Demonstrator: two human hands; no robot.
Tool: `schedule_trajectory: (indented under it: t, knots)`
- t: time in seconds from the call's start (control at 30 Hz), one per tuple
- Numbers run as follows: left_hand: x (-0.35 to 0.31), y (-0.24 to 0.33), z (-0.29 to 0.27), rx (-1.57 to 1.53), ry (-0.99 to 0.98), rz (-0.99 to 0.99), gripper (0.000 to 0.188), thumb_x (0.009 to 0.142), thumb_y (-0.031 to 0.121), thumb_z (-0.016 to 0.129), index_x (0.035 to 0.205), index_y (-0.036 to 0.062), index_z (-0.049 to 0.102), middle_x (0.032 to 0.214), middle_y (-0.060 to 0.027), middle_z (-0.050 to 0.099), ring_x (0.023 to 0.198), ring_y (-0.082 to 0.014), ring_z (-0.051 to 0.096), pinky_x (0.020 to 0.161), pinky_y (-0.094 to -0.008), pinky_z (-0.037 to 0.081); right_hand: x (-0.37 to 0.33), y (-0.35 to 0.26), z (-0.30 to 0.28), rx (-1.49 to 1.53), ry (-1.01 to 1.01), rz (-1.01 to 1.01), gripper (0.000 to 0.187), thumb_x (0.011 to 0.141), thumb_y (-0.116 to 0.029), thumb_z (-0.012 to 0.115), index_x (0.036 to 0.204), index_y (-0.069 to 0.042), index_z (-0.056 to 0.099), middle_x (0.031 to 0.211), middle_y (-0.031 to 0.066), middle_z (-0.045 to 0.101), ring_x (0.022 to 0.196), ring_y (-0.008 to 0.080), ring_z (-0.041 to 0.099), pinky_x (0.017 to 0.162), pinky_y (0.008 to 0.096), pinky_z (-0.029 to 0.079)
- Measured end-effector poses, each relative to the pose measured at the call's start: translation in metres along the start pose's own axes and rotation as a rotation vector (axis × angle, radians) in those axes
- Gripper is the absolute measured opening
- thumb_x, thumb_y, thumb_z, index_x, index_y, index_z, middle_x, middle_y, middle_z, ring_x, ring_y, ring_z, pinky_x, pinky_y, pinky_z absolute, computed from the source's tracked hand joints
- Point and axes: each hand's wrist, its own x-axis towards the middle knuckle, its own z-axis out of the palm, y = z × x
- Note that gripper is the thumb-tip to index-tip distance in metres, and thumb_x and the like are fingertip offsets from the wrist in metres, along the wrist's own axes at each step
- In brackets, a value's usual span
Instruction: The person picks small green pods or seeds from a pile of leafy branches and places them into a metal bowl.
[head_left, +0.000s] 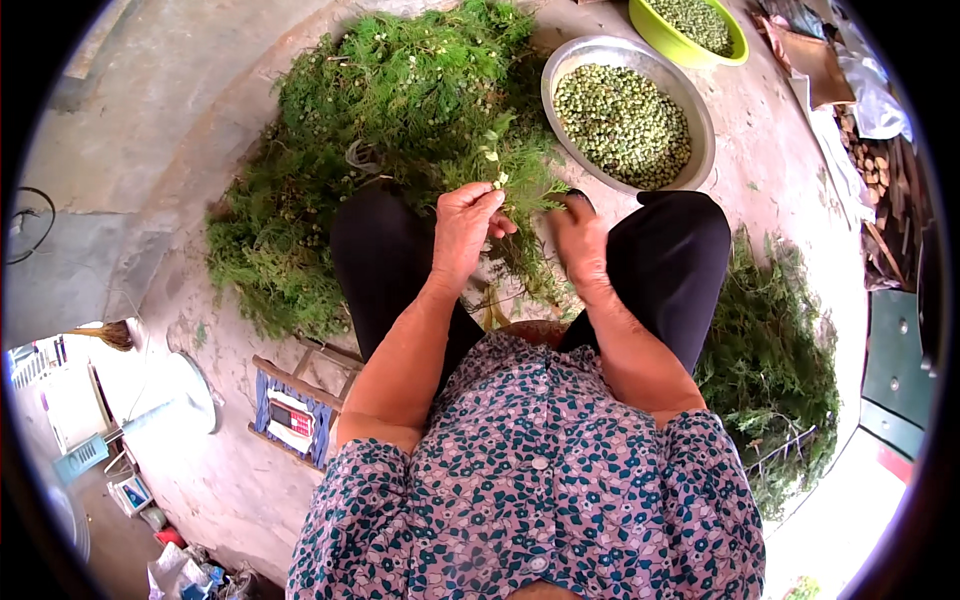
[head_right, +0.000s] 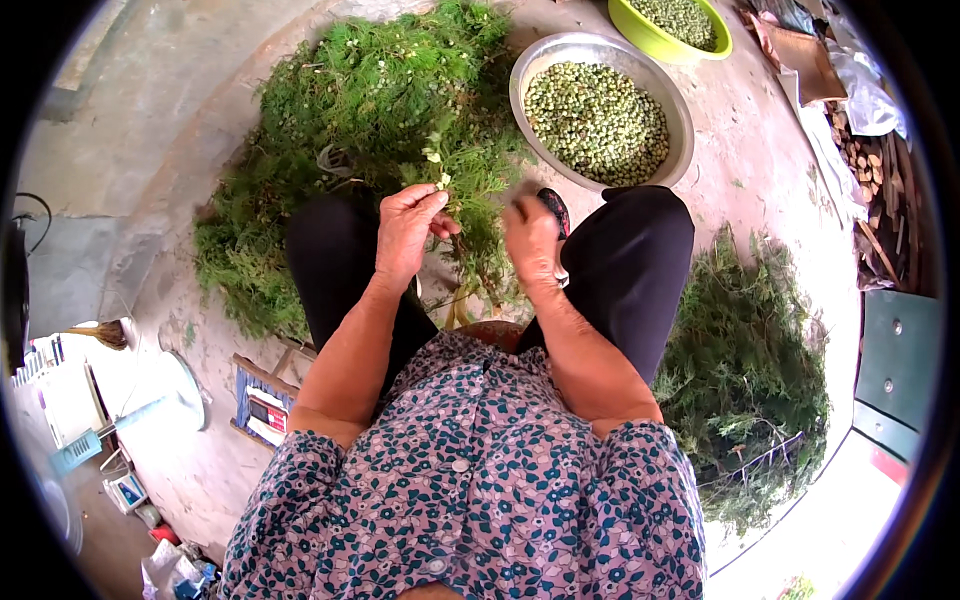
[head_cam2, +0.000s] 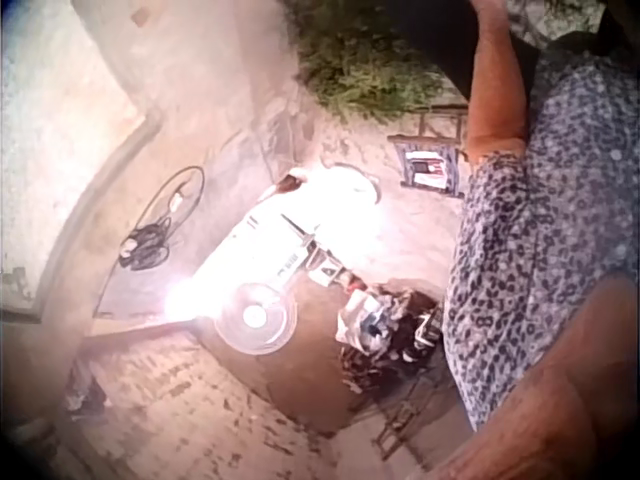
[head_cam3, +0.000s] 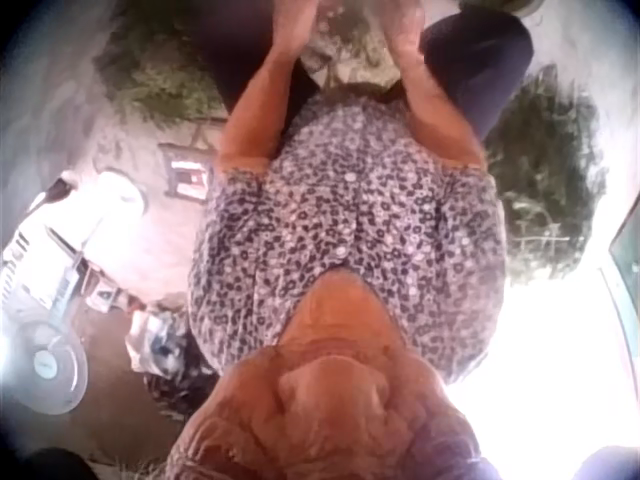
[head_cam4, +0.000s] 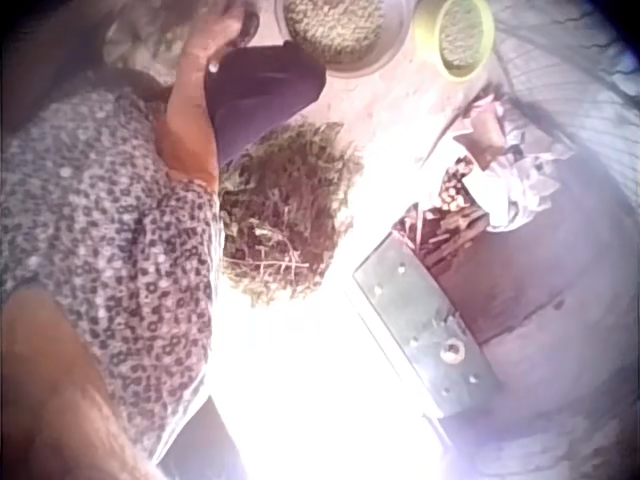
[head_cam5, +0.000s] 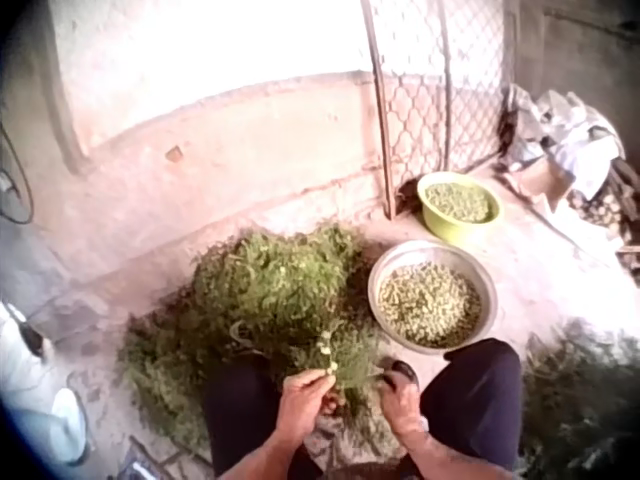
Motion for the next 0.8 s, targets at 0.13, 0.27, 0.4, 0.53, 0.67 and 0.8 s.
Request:
schedule_trajectory:
  t: [0.13,0.27,0.4,0.53,0.67,0.8]
  knots:
    - [-0.006,0.004,0.008,0.125,0.019,-0.022,0.012,0.081,0.008,0.057,0.081,-0.0042,0.059,0.065,-0.005,0.057,0.049,-0.0125,0.057,0.043,-0.0221,0.042,0.009,-0.063,-0.026,0.539,0.061,-0.088,0.008,0.084,-0.004,0.054,0.088,-0.003,0.061,0.075,0.001,0.058,0.058,0.0061,0.048,0.051,0.02,0.04]
    - [-0.011,0.009,0.016,0.29,-0.037,0.004,0.013,0.081,0.008,0.055,0.073,-0.0014,0.058,0.059,-0.0019,0.054,0.046,-0.0089,0.053,0.043,-0.0217,0.04,0.012,-0.07,-0.018,0.15,-0.093,-0.568,0.018,0.072,0.003,0.062,0.09,-0.002,0.062,0.084,0.0092,0.059,0.063,0.0166,0.054,0.055,0.025,0.045]
    - [-0.011,0.007,0.019,0.361,-0.045,0.046,0.011,0.08,0.007,0.056,0.073,-0.0016,0.058,0.058,-0.0006,0.052,0.046,-0.0074,0.05,0.043,-0.0208,0.038,0.015,-0.049,-0.007,0.045,-0.169,-0.494,0.025,0.067,0.002,0.065,0.091,-0.005,0.063,0.08,0.0116,0.056,0.071,0.0268,0.056,0.061,0.0307,0.046]
    - [-0.011,0.003,0.017,0.384,-0.029,0.115,0.011,0.079,0.006,0.058,0.072,-0.002,0.056,0.058,0.0028,0.047,0.049,-0.0036,0.041,0.045,-0.0205,0.034,0.017,-0.047,-0.01,0.07,-0.272,-0.36,0.026,0.069,0.003,0.064,0.094,-0.006,0.063,0.08,0.0088,0.055,0.074,0.0205,0.055,0.066,0.0283,0.045]
    - [-0.009,0.002,0.015,0.414,-0.03,0.179,0.013,0.079,0.006,0.058,0.069,-0.0019,0.054,0.058,0.0054,0.041,0.055,-0.0024,0.034,0.047,-0.0214,0.029,0.02,-0.043,-0.011,0.154,-0.354,-0.294,0.025,0.073,0.001,0.062,0.097,-0.005,0.063,0.082,0.0058,0.055,0.074,0.0144,0.053,0.066,0.0251,0.044]
    - [-0.01,0.006,0.016,0.309,-0.065,0.151,0.012,0.078,0.005,0.059,0.068,-0.0014,0.054,0.059,0.0059,0.042,0.055,-0.0028,0.034,0.049,-0.0211,0.03,0.022,-0.043,-0.013,0.22,-0.424,-0.202,0.02,0.075,-0.002,0.062,0.095,-0.006,0.065,0.079,0.0075,0.059,0.073,0.016,0.056,0.067,0.0261,0.045]
